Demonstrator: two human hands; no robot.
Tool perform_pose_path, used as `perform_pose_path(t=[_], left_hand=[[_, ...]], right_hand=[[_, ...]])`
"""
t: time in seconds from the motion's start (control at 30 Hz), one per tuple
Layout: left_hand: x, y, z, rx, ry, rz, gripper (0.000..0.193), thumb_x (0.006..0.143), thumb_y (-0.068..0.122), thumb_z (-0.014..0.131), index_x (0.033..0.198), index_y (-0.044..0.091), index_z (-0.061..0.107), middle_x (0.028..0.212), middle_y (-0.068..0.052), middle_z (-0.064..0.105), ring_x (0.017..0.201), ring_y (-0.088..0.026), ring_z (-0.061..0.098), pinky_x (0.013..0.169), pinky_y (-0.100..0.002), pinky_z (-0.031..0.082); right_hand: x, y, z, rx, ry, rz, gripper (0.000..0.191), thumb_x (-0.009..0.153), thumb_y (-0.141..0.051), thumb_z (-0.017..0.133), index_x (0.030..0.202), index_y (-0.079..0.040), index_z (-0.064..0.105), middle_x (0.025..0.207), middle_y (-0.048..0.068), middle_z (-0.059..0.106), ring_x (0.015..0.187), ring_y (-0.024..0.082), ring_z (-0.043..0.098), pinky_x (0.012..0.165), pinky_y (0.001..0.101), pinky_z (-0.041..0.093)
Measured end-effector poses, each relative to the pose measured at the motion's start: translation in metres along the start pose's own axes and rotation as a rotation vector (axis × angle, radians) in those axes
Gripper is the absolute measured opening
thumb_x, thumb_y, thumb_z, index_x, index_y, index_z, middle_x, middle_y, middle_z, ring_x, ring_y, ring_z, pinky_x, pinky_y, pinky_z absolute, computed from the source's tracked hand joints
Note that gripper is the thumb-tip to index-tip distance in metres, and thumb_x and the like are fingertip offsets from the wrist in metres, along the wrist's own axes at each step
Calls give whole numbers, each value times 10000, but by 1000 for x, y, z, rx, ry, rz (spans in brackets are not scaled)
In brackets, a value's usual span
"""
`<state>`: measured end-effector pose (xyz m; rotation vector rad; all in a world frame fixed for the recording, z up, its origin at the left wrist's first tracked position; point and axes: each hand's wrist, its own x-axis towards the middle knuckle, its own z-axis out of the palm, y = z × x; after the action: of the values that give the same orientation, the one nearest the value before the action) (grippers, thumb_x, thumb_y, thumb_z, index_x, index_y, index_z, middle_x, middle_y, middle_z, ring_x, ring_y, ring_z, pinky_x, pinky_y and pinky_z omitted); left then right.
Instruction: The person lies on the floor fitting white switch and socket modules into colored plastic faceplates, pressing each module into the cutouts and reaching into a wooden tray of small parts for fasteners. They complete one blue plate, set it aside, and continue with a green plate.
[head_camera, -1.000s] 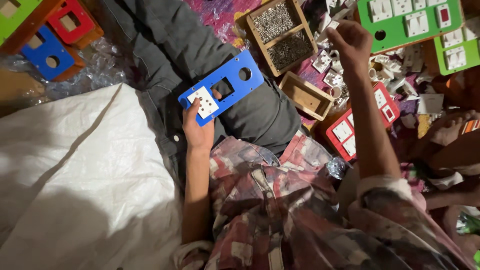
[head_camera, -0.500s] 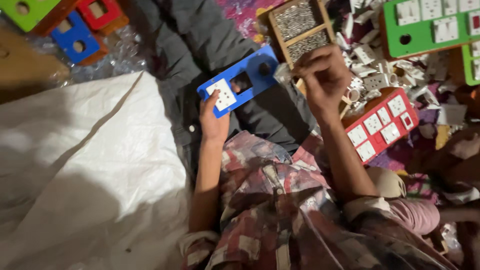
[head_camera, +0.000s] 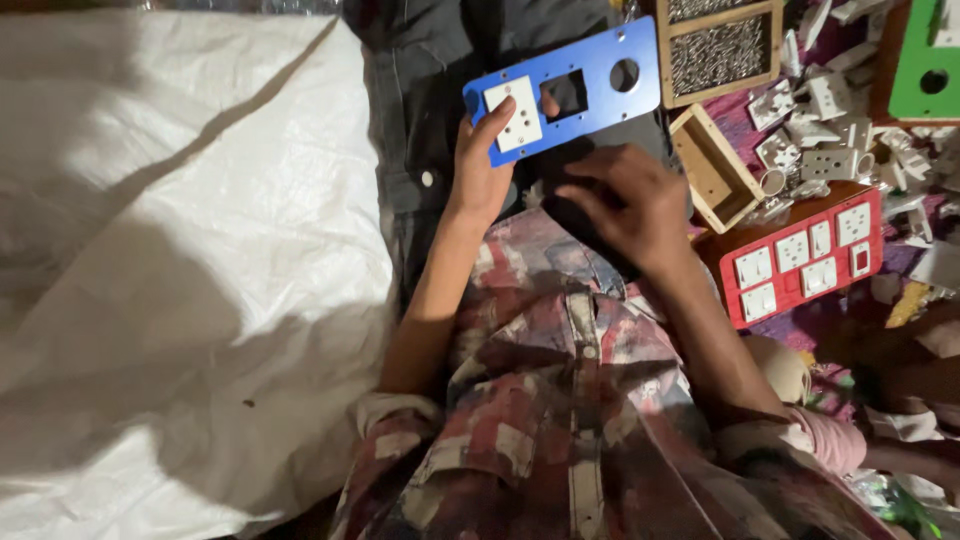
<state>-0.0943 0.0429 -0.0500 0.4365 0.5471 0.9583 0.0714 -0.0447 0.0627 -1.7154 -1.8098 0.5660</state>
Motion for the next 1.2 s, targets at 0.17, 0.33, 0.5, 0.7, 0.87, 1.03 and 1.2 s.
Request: perform_pose_path(t=[0.17,0.33,0.5,0.7,0.87,1.03,1.2], left_hand=[[-8,-5,-9,-16,4,0,375,1039,268,630,1248,-43,643,1134,-157,718,1099,-235,676,1008,-390,524],[-11,-2,-2,-24,6,-15,370,1032,260,632,1254,-35,642,1123,-155,720,1100,-231,678,1012,-389,526],[-3,3,1,15,14,3,428,1063,354,574,1231,-32,656,1119,-151,733,1072,-219,684,984,-370,524],[-2,11,-3,-16,2,-1,470,1076,415,530,1234,-9,659,1124,-135,732,1056,-205,681,970,-361,513],[1,8,4,-23,-4,-3,467,1082,414,523,1237,-4,660,1125,-129,729,1058,-206,678,981,-365,512],[4,5,1,-53,30,-37,440,1064,406,553,1243,16,646,1120,-112,728,1063,-198,678,977,-358,513],[10,0,3,1,133,0,324,1024,289,670,1232,43,633,1122,-18,683,1052,-111,643,940,-296,514]], right_hand=[[-9,-9,28,-254,-190,-177,324,860,-228,811,1162,-122,758,1189,65,750,953,258,742,777,362,593],[-6,-11,40,-536,-522,-186,334,875,-145,750,1204,-169,704,1165,19,727,1011,205,751,776,349,601],[-5,-3,29,-30,-246,-32,307,871,-182,822,1156,-121,723,1049,76,751,824,202,733,661,341,589],[-3,3,24,877,132,659,268,1003,-68,720,1255,16,682,1028,101,763,791,132,720,625,250,551],[0,12,18,986,164,717,267,1012,-86,702,1248,37,685,1050,105,766,809,130,725,648,231,552],[7,10,13,1014,168,714,280,1035,-105,662,1280,32,665,1066,132,757,807,138,726,631,242,551],[24,0,9,1173,174,794,263,1064,-144,604,1264,21,563,1105,139,773,813,156,744,636,237,552]])
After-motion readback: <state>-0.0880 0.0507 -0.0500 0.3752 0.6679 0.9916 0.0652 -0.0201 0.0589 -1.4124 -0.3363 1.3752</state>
